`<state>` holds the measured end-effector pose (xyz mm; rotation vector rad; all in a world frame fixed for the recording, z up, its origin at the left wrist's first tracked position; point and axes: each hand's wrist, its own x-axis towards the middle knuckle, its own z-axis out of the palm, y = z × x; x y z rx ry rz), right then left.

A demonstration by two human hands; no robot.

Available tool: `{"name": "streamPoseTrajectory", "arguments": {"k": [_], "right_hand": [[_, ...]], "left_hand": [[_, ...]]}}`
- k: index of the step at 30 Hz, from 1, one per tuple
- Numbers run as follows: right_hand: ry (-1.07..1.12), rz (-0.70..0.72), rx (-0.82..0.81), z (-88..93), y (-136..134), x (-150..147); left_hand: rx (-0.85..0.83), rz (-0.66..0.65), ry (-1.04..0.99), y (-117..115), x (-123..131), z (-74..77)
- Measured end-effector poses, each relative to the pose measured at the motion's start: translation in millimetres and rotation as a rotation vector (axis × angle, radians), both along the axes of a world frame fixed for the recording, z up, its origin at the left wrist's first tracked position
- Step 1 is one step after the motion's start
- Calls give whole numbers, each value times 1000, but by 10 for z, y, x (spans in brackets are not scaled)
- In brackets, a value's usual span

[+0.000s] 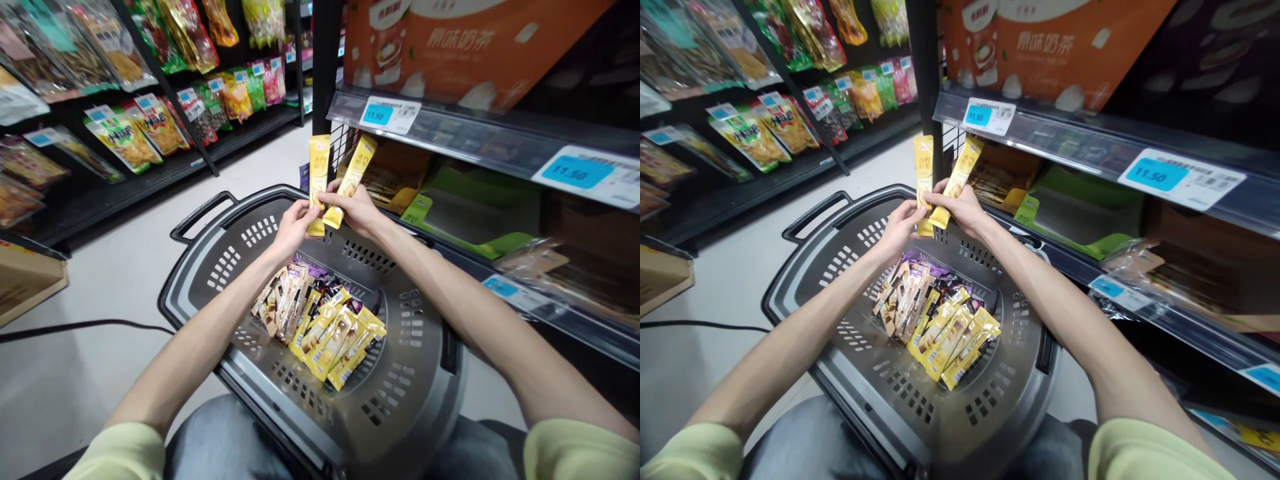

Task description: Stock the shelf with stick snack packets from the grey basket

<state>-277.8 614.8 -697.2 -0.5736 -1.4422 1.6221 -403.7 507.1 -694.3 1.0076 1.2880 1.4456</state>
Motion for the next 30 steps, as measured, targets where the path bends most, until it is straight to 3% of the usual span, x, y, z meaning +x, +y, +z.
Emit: {"name": "streamPoseTrajectory", "arguments": {"k": [23,27,30], "right_hand": [[-19,-90,-8,25,-34,15],[-47,-42,30,21,-71,6],[-74,-6,82,13,-92,-16]], "left_hand": [[-10,59,55,1,-10,-102],[70,98,80,49,-31,-141],[131,117,-11,80,-33,-101]]}}
